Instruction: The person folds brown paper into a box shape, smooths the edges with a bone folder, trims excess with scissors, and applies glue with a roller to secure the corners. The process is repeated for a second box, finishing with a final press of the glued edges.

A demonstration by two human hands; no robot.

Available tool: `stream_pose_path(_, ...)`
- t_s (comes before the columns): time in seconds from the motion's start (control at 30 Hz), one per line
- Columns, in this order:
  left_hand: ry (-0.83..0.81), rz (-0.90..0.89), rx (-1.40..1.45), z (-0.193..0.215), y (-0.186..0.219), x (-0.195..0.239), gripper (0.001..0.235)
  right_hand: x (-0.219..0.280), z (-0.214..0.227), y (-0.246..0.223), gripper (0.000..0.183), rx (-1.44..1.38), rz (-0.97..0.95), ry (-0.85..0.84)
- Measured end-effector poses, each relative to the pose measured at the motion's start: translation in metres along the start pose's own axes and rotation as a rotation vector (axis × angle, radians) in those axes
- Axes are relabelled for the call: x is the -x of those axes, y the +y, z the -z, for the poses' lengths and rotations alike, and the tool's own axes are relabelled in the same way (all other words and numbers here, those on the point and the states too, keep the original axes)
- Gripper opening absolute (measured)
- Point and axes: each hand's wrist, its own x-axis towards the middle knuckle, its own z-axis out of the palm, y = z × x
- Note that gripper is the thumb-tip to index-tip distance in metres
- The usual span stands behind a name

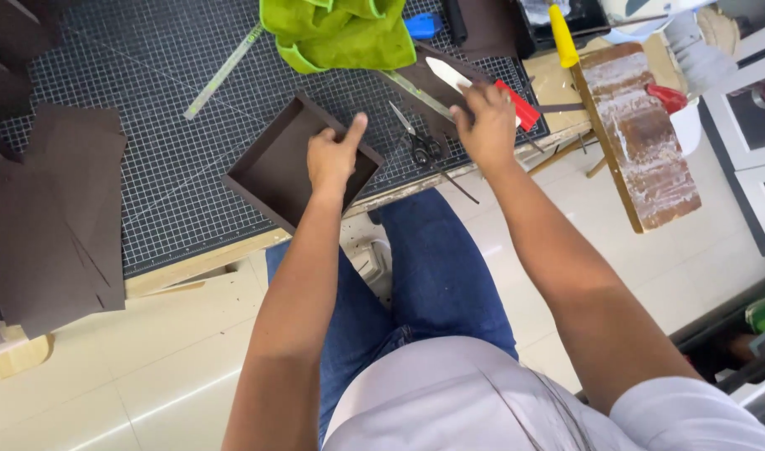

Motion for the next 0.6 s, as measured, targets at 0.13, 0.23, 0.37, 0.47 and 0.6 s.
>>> stream_pose_path(0.13,0.061,0.033,0.087,-0.031,-0.053,-0.064,0.061,0.048,-0.014,-0.028,0.023,0.050,-0.107,-0.107)
stream_pose_path(0.23,0.148,-0.034,0.281,-0.017,-0.047,-0.055,0.045,0.061,-0.022,-0.044,0.028,0.003,-0.140,-0.157)
stream_pose_path(0.37,0.356,-0.239,0.665,0.023,-0.019,0.003,0.032,0.052,-0.025,-0.049,0.020,0.031,-0.114,-0.173)
stream_pose_path(0.47,0.439,-0.293,0.932,0.048,0.008,0.067,0.030,0.040,-0.019,-0.052,0.018,0.046,-0.074,-0.172)
stream_pose_path(0.6,0.318,-0.351,1.174,0.052,0.006,0.107,0.020,0.043,-0.024,-0.038,0.023,0.014,-0.119,-0.158)
